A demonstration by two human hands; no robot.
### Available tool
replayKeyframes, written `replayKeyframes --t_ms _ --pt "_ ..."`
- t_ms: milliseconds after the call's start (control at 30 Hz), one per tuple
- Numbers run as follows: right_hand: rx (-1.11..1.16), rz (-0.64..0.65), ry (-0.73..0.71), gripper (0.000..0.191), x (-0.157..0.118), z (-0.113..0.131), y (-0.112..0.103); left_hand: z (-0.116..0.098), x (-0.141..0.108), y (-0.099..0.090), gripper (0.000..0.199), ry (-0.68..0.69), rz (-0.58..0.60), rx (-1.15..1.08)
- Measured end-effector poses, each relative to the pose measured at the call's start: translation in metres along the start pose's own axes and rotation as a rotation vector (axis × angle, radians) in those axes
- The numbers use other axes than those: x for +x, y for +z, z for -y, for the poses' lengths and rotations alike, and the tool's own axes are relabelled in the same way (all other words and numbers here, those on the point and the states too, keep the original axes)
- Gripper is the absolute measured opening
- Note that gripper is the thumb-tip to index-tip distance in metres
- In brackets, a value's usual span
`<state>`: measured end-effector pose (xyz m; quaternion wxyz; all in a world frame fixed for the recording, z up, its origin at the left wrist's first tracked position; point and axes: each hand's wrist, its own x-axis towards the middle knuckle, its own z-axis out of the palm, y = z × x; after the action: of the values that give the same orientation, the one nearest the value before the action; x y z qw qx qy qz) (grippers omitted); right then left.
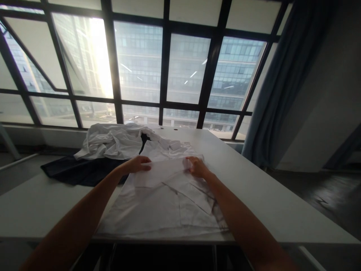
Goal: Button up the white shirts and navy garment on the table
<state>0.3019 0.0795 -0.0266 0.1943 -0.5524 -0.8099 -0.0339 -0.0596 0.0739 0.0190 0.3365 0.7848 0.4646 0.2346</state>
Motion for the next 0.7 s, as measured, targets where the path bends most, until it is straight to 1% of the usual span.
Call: replayKeyframes --t_ms 67,100,133,167,233,267,300,333,367,433,467,500,533,633,700 --pt "-0.055 -0.040 0.054 0.080 0.002 -0.002 0.001 -0.012 -0.007 -0.006 0.060 0.080 -0.073 0.003" --pt "-0.086 -0.059 0.080 0.080 0.002 -0.002 0.000 -0.019 -0.011 -0.008 0.059 0.112 -0.091 0.021" --pt "-0.112 -0.070 0.100 0.075 0.003 -0.003 -0.001 -0.027 -0.017 -0.010 0.057 0.138 -0.075 0.039" --pt "-0.129 -0.069 0.114 0.065 0.003 -0.004 -0.004 -0.035 -0.022 -0.011 0.056 0.157 -0.017 0.052" --pt "-0.137 -0.032 0.123 0.042 0.003 -0.008 -0.009 -0.048 -0.033 -0.011 0.054 0.169 0.193 0.049" --pt "-0.130 -0.003 0.123 0.035 0.002 -0.011 -0.012 -0.052 -0.036 -0.008 0.055 0.157 0.310 0.033" --pt "-0.115 0.031 0.122 0.032 0.001 -0.016 -0.015 -0.055 -0.038 -0.005 0.056 0.134 0.404 0.017" --pt "-0.092 0.063 0.124 0.032 0.000 -0.021 -0.017 -0.055 -0.038 -0.001 0.059 0.105 0.454 0.013" --pt "-0.064 0.085 0.128 0.034 -0.001 -0.026 -0.018 -0.054 -0.037 0.005 0.061 0.082 0.446 0.042" --pt "-0.011 0.100 0.156 0.038 -0.004 -0.037 -0.019 -0.048 -0.031 0.018 0.060 0.071 0.312 0.203" --pt "0.005 0.093 0.186 0.040 -0.006 -0.043 -0.019 -0.045 -0.028 0.024 0.057 0.072 0.242 0.311" --pt "0.009 0.074 0.226 0.040 -0.007 -0.047 -0.018 -0.042 -0.025 0.030 0.052 0.071 0.196 0.411" --pt "-0.003 0.051 0.269 0.038 -0.007 -0.052 -0.017 -0.040 -0.023 0.036 0.048 0.063 0.181 0.490" --pt "-0.086 0.019 0.392 0.029 -0.009 -0.061 -0.013 -0.038 -0.022 0.049 0.041 -0.018 0.251 0.582" --pt "-0.140 0.037 0.458 0.032 -0.010 -0.065 -0.011 -0.040 -0.024 0.053 0.045 -0.105 0.317 0.555"
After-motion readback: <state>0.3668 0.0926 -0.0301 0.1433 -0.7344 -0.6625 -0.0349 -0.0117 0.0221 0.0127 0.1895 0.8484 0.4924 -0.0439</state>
